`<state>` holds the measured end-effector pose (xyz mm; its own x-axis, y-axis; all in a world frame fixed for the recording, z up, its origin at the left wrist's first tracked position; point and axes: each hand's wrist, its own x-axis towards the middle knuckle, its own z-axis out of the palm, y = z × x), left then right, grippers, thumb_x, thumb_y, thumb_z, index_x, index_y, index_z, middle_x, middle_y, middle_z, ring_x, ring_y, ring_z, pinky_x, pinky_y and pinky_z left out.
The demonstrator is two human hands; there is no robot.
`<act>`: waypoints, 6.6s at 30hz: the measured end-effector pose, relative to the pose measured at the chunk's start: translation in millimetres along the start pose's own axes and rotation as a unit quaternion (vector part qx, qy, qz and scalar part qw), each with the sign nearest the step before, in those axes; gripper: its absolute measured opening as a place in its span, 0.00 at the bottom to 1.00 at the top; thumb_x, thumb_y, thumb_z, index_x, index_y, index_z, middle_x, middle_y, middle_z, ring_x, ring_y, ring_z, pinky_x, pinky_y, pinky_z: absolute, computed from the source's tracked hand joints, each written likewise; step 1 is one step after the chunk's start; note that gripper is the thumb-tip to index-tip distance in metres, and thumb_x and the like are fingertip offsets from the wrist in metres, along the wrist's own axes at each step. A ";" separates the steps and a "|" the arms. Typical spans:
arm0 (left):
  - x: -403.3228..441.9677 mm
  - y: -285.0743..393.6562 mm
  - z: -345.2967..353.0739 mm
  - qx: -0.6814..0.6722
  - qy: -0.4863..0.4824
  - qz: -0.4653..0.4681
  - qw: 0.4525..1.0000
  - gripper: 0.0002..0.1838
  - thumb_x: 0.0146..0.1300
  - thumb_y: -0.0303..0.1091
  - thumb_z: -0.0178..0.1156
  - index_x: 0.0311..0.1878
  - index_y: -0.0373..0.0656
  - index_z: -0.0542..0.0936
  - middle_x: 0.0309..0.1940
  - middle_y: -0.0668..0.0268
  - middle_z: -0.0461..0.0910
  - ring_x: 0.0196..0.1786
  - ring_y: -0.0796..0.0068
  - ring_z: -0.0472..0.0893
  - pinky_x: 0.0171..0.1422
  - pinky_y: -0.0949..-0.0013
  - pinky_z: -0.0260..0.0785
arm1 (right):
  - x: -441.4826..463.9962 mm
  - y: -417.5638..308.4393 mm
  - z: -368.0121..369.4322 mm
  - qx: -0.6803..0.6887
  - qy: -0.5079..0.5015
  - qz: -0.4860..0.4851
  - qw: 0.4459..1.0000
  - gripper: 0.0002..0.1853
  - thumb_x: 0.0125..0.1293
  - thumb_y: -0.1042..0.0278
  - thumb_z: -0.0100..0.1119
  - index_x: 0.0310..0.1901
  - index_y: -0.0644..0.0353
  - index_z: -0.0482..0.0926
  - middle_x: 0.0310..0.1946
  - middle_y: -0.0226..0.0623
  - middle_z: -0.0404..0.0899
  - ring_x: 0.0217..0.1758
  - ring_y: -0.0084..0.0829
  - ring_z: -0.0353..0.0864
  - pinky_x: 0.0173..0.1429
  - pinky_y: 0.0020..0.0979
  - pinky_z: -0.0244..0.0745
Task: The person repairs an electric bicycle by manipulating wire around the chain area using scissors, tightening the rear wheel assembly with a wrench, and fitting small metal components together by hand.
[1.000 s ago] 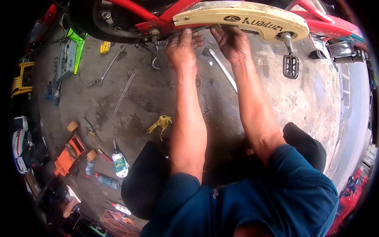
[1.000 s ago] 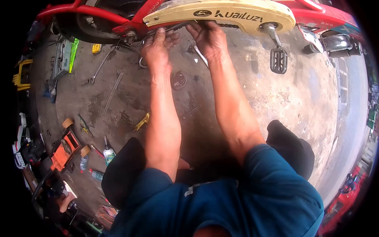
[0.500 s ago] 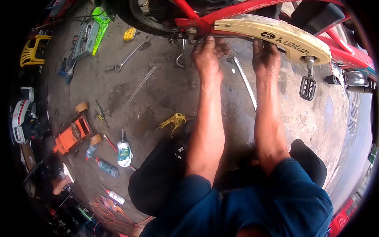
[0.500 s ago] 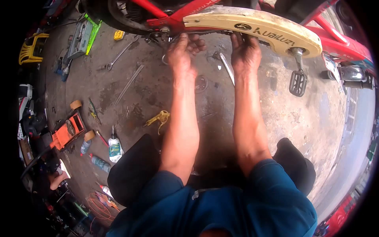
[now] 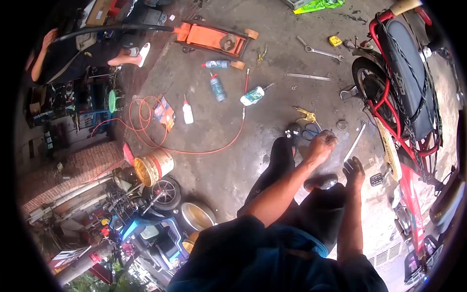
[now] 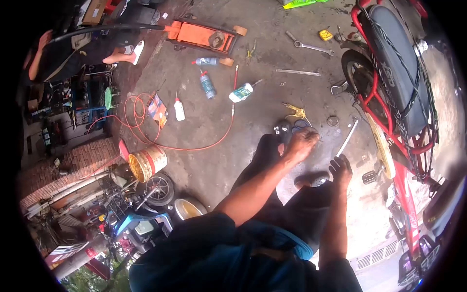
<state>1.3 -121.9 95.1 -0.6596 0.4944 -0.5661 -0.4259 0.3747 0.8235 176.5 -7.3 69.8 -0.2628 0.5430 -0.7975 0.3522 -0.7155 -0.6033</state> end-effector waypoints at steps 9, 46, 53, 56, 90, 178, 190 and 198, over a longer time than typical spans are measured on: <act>-329.8 -153.1 -241.9 0.380 0.359 -0.014 0.853 0.08 0.44 0.29 0.64 0.31 0.44 0.80 0.36 0.57 0.81 0.45 0.54 0.81 0.45 0.58 0.75 | -156.0 -82.8 13.3 -0.316 -0.193 -0.057 0.927 0.15 0.65 0.61 0.55 0.50 0.59 0.79 0.34 0.30 0.80 0.31 0.21 0.77 0.32 0.22 0.69; -544.0 -309.8 -639.4 0.263 0.539 -0.273 0.752 0.07 0.53 0.31 0.55 0.26 0.44 0.82 0.30 0.56 0.82 0.34 0.54 0.82 0.36 0.55 0.72 | -97.3 138.0 798.7 -0.724 -0.517 -0.399 0.223 0.07 0.61 0.66 0.58 0.26 0.55 0.77 0.19 0.29 0.73 0.17 0.23 0.73 0.17 0.28 0.65; -582.5 -290.2 -629.8 -0.056 0.539 -0.331 0.773 0.05 0.57 0.29 0.58 0.26 0.43 0.77 0.19 0.66 0.75 0.18 0.72 0.74 0.20 0.66 0.65 | -395.5 165.0 994.4 -0.670 -0.504 -0.228 0.495 0.07 0.58 0.67 0.62 0.35 0.59 0.83 0.34 0.41 0.82 0.35 0.36 0.81 0.37 0.35 0.75; -568.3 -292.2 -699.6 -0.039 0.568 -0.270 0.777 0.06 0.58 0.30 0.58 0.26 0.42 0.77 0.17 0.67 0.74 0.16 0.74 0.74 0.19 0.67 0.66 | -426.9 206.6 1049.0 -0.596 -0.585 -0.299 0.462 0.09 0.59 0.68 0.62 0.39 0.63 0.82 0.29 0.34 0.79 0.30 0.28 0.76 0.34 0.31 0.71; -686.2 -101.2 -1538.9 -0.073 0.839 -0.095 0.531 0.16 0.61 0.40 0.61 0.48 0.42 0.84 0.44 0.54 0.85 0.50 0.54 0.83 0.56 0.60 0.72 | -607.2 405.1 1526.1 -0.562 -0.555 -0.181 0.586 0.06 0.60 0.71 0.61 0.27 0.62 0.77 0.15 0.33 0.73 0.13 0.26 0.70 0.16 0.29 0.63; -596.6 130.4 -1921.0 0.031 0.302 0.345 0.888 0.05 0.65 0.26 0.59 0.36 0.34 0.76 0.23 0.65 0.77 0.25 0.78 0.74 0.32 0.74 0.68 | -1055.9 547.2 1578.6 -0.390 -0.453 -0.394 0.698 0.36 0.66 0.46 0.60 0.67 0.62 0.65 0.59 0.52 0.73 0.63 0.48 0.73 0.65 0.42 0.69; -408.4 208.6 -1657.2 -0.112 0.069 0.250 0.959 0.03 0.65 0.26 0.57 0.38 0.37 0.75 0.25 0.64 0.77 0.21 0.76 0.75 0.24 0.72 0.70 | -908.7 450.7 1399.4 -0.236 -0.289 -0.371 0.850 0.17 0.71 0.56 0.52 0.48 0.62 0.80 0.41 0.49 0.82 0.49 0.45 0.81 0.54 0.41 0.73; -352.3 239.5 -1460.4 0.035 -0.241 0.119 0.963 0.08 0.65 0.30 0.61 0.43 0.35 0.79 0.29 0.65 0.80 0.30 0.76 0.78 0.35 0.72 0.70 | -857.7 348.9 1238.1 -0.262 -0.151 -0.376 0.876 0.17 0.71 0.57 0.50 0.50 0.59 0.80 0.45 0.48 0.82 0.52 0.46 0.80 0.57 0.42 0.72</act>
<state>-772.6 -1351.7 545.2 -0.3617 0.8729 -0.3273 -0.2455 0.2495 0.9367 -587.3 -1266.8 539.3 -0.7951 0.5767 -0.1878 0.3213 0.1379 -0.9369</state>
